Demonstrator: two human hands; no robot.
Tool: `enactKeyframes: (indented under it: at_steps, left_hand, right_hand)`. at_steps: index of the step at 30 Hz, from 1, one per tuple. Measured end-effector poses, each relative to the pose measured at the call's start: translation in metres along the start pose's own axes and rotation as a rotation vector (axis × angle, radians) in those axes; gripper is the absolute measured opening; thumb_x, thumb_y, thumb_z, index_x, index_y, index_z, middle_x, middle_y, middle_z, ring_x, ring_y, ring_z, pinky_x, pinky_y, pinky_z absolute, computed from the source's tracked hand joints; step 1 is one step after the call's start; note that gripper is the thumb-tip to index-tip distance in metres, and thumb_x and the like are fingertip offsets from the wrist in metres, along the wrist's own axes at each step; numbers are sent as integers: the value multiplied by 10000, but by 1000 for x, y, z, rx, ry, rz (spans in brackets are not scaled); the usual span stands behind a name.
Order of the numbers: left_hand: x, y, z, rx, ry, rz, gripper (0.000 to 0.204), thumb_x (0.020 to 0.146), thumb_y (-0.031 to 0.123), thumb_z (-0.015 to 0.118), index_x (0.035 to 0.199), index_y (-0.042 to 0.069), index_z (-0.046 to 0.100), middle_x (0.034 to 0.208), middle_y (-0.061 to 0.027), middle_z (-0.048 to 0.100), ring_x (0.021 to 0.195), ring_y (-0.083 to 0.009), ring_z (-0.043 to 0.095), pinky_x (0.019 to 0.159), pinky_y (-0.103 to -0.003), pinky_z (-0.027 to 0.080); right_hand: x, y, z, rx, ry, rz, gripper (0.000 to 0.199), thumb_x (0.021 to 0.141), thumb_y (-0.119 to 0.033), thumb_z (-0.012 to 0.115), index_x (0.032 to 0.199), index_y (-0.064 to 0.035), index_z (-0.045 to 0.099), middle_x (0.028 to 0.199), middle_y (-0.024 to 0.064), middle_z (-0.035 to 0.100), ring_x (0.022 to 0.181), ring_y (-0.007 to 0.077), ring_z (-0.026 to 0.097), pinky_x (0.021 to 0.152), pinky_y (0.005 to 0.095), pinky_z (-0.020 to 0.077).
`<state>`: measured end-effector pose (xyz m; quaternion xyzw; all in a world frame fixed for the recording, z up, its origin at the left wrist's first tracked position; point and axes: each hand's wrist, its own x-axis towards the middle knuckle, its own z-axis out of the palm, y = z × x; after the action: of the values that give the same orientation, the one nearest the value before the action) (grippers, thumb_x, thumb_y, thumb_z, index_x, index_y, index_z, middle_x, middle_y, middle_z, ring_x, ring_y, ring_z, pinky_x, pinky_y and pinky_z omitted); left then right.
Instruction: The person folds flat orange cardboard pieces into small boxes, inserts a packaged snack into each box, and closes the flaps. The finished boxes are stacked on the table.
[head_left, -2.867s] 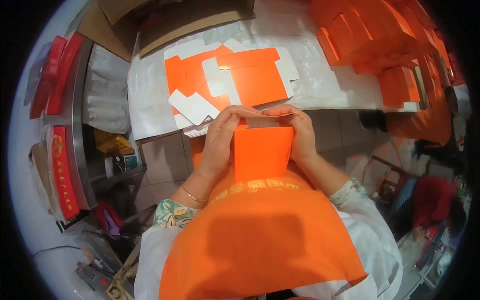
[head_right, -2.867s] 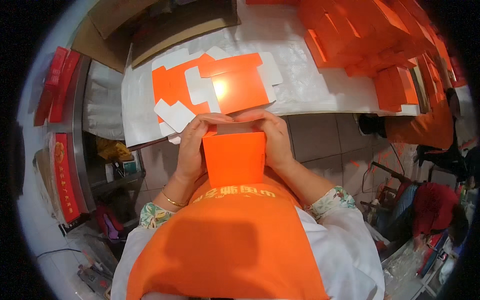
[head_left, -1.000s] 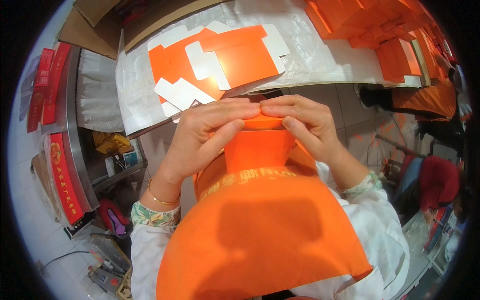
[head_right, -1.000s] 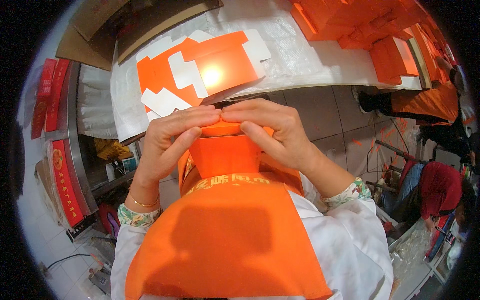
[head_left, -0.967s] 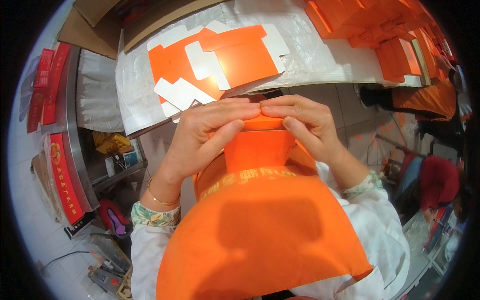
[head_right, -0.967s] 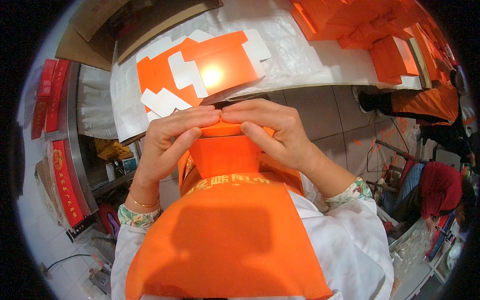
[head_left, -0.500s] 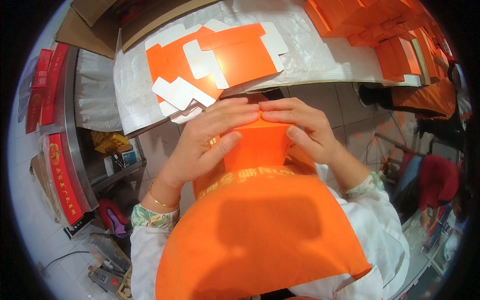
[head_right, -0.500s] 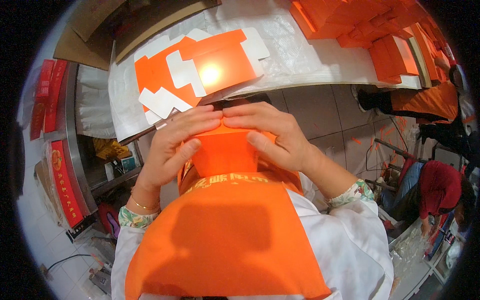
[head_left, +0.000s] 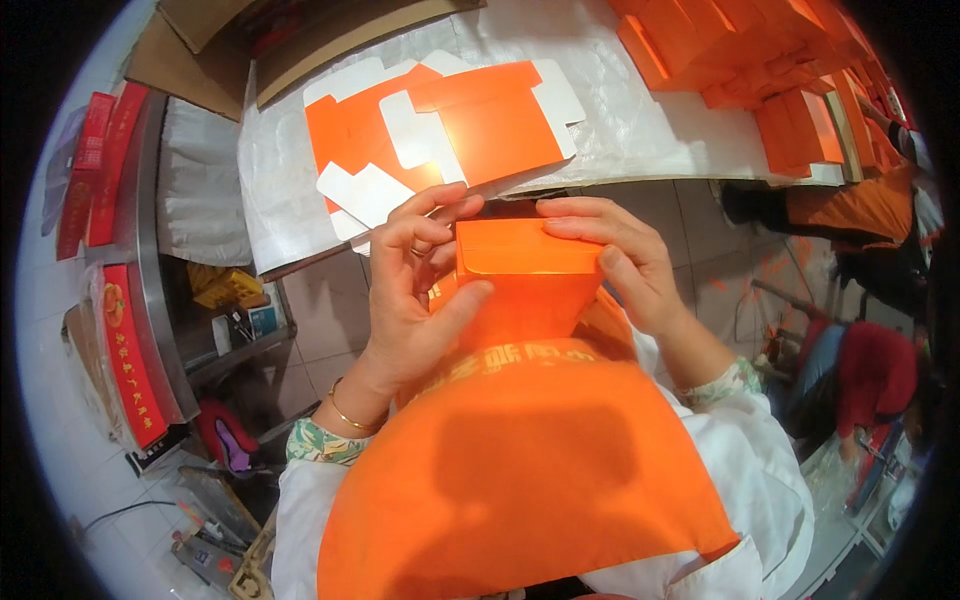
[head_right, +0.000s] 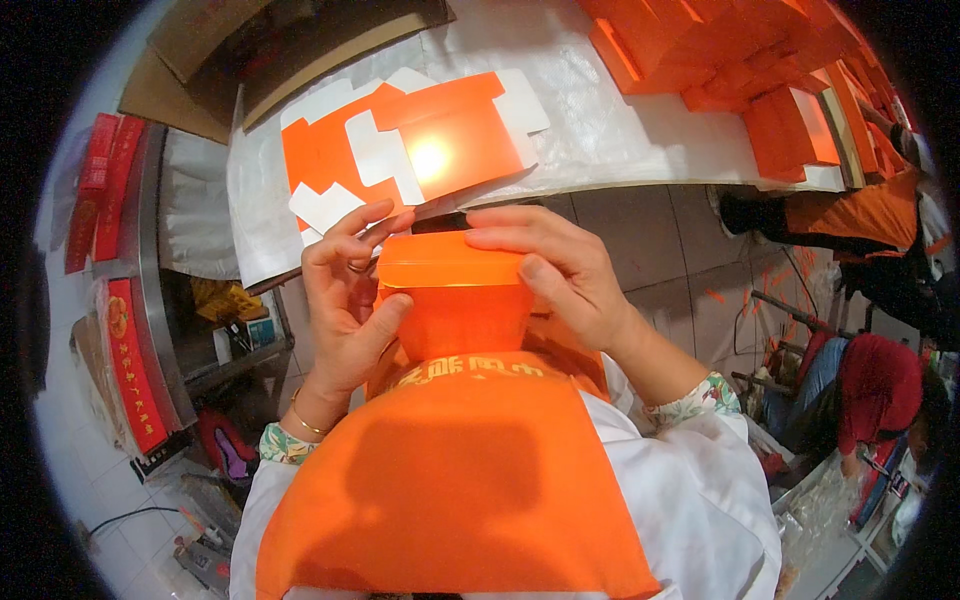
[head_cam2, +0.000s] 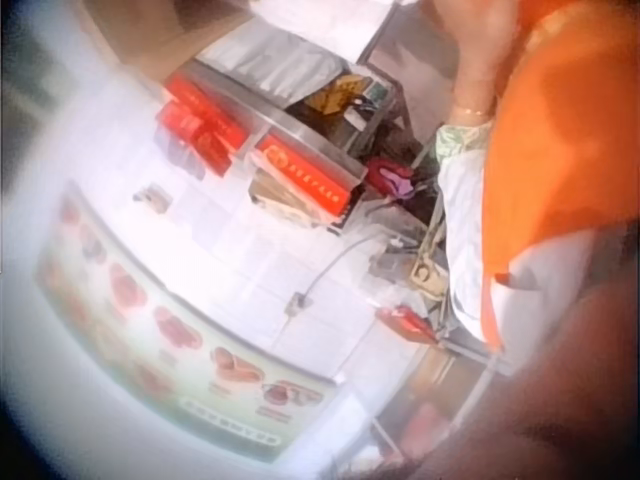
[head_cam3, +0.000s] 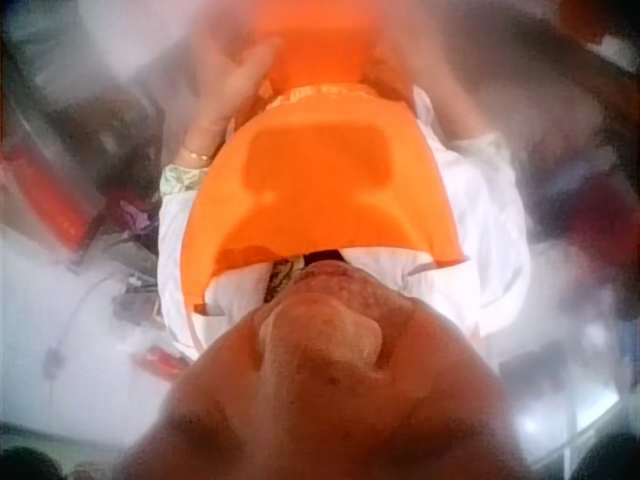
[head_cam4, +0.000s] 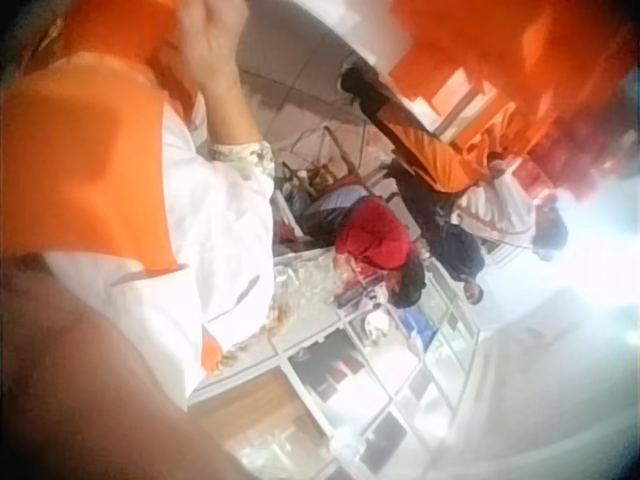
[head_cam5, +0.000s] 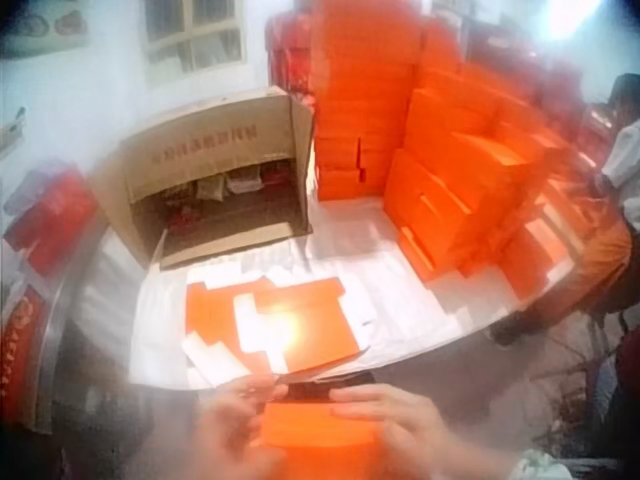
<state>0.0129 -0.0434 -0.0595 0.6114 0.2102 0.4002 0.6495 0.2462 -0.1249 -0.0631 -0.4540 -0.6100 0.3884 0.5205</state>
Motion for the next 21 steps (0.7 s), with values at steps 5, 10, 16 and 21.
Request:
enactKeyframes:
  at_steps: [5,10,16,21]
  left_hand:
    - [1,0,-3,166,-57,24,310,822,-62,630,1084,42,501,1384,-152,446,1279,-235,497,972,-305,468]
    - [2,13,2,262,-55,-20,193,832,-30,632,1015,14,586,1354,-159,494,1239,-230,515,1000,-332,444]
    - [4,21,8,431,-54,-10,134,809,-24,654,935,16,673,1313,-175,546,1193,-255,556,976,-349,454]
    - [7,21,13,390,-87,54,165,813,-27,670,952,57,698,1314,-174,542,1205,-263,551,984,-353,449]
  right_hand:
    - [1,-3,5,-106,46,4,310,922,-67,493,1172,4,662,1234,185,627,1144,279,608,975,350,457]
    - [1,-4,8,-166,82,8,300,905,-42,519,1162,1,667,1209,174,643,1105,272,633,948,336,479]
    - [6,-10,-1,-234,23,-29,321,871,-47,547,1160,-11,681,1129,169,665,1038,275,648,907,335,501]
    - [19,-25,-19,-257,-142,52,377,871,-57,510,1211,-26,671,1091,166,658,997,259,635,899,335,494]
